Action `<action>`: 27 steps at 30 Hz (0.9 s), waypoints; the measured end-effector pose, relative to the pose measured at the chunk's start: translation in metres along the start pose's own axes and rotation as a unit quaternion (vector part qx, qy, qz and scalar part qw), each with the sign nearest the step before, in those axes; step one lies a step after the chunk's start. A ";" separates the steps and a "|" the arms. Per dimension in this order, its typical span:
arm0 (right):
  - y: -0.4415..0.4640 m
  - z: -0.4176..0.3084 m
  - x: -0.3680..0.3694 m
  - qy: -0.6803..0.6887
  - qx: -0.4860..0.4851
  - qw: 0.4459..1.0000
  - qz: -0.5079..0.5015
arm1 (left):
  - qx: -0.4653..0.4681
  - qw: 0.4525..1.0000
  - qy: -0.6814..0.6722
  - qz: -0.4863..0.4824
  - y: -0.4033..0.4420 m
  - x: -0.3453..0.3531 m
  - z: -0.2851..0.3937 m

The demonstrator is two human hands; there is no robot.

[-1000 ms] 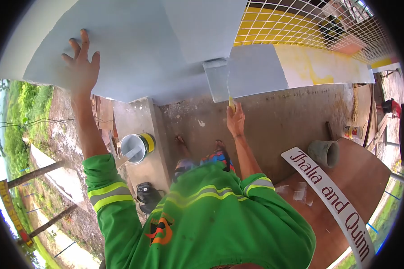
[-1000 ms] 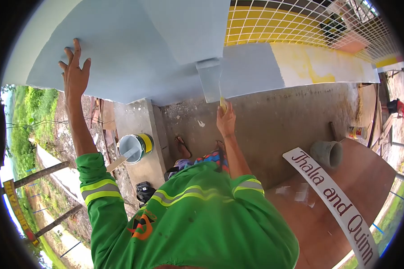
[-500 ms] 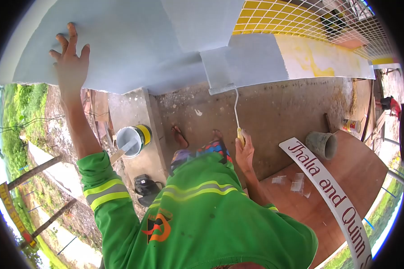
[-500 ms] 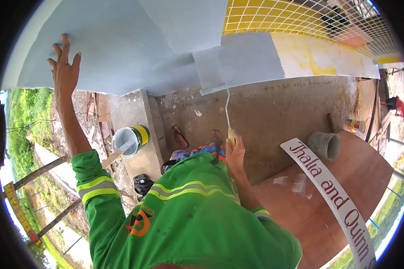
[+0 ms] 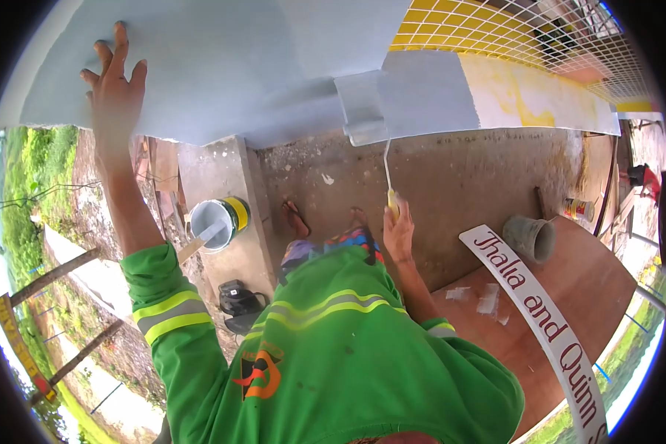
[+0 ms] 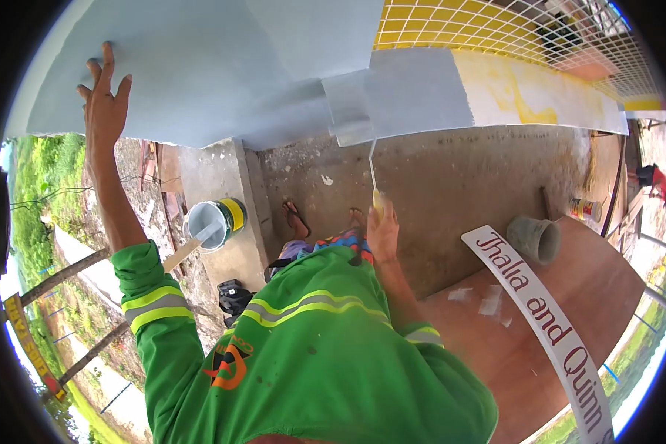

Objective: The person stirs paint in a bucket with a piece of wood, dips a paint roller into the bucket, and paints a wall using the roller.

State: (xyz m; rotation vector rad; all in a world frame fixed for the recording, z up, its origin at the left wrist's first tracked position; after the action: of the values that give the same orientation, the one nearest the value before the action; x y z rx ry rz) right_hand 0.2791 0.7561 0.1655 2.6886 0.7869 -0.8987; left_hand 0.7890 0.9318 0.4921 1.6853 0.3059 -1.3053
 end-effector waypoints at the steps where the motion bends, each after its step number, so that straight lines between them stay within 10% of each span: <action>1: -0.021 0.001 -0.014 0.003 -0.017 1.000 -0.002 | 0.004 1.000 -0.002 0.006 0.000 0.002 0.000; 21: 0.149 0.000 0.004 0.040 0.004 0.999 0.002 | -0.011 1.000 0.013 -0.010 0.001 0.000 0.005; 27: 0.047 0.025 -0.037 0.007 0.016 1.000 -0.002 | -0.017 1.000 0.003 -0.011 0.003 0.003 0.000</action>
State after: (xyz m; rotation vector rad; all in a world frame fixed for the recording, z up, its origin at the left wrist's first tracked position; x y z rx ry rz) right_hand 0.2666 0.6925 0.1688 2.7243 0.7865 -0.9017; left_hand 0.7919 0.9291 0.4911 1.6620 0.3493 -1.3059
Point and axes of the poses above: each hand's wrist, its own y-axis towards the middle knuckle, its own x-axis out of the palm, z = x × y, the point moved 8 cm from there along y, towards the middle knuckle, and after that the axes turned 1 degree about -x, right-handed, at the moved point
